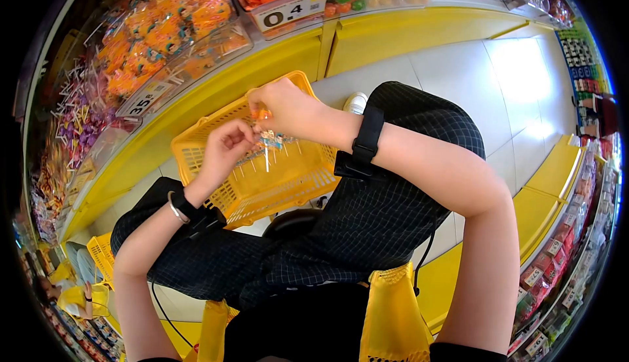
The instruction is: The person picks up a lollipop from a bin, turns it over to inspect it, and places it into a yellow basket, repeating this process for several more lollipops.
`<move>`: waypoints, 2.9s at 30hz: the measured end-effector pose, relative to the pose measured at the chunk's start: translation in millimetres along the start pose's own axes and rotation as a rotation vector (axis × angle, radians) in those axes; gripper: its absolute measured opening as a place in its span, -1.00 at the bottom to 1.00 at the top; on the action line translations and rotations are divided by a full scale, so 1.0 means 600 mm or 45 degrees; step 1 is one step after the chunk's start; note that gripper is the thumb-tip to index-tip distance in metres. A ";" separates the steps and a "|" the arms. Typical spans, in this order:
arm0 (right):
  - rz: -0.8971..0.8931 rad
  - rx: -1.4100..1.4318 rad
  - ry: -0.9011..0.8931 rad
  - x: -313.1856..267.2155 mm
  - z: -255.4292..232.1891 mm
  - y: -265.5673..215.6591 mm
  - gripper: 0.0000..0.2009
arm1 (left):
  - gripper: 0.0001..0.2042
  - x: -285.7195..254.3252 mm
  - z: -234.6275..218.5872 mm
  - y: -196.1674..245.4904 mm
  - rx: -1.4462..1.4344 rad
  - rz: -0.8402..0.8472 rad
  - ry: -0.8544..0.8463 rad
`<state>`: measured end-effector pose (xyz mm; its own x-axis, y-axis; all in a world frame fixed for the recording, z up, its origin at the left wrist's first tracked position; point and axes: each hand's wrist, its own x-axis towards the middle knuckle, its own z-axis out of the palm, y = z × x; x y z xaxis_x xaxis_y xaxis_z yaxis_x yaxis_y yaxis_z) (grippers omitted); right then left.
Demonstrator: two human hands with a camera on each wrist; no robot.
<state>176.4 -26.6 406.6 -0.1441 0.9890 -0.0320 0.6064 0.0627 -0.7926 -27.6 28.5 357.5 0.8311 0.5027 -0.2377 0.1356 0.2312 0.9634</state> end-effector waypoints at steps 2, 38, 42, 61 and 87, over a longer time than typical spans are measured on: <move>0.264 -0.003 -0.209 -0.010 0.003 0.015 -0.82 | -0.90 0.013 0.007 -0.044 -0.046 -0.004 -0.034; 0.195 -0.906 -0.270 -0.039 -0.068 -0.094 -0.72 | -0.65 0.177 0.066 -0.505 0.918 -0.251 0.669; 0.159 -0.907 -0.241 -0.036 -0.073 -0.090 -0.74 | -0.66 0.180 0.067 -0.493 0.978 -0.207 0.669; -0.089 -0.893 -0.008 0.012 -0.085 -0.107 -0.90 | -0.77 0.130 -0.042 -0.397 1.082 -0.181 0.203; -0.407 -0.703 0.803 0.187 -0.064 -0.155 -0.71 | -0.73 -0.199 -0.059 0.068 1.438 0.135 0.021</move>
<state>134.0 83.4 500.0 -0.0131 0.7927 0.6095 0.9241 0.2424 -0.2955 -140.2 7.5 420.4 0.8613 0.4878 -0.1421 0.4810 -0.6929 0.5371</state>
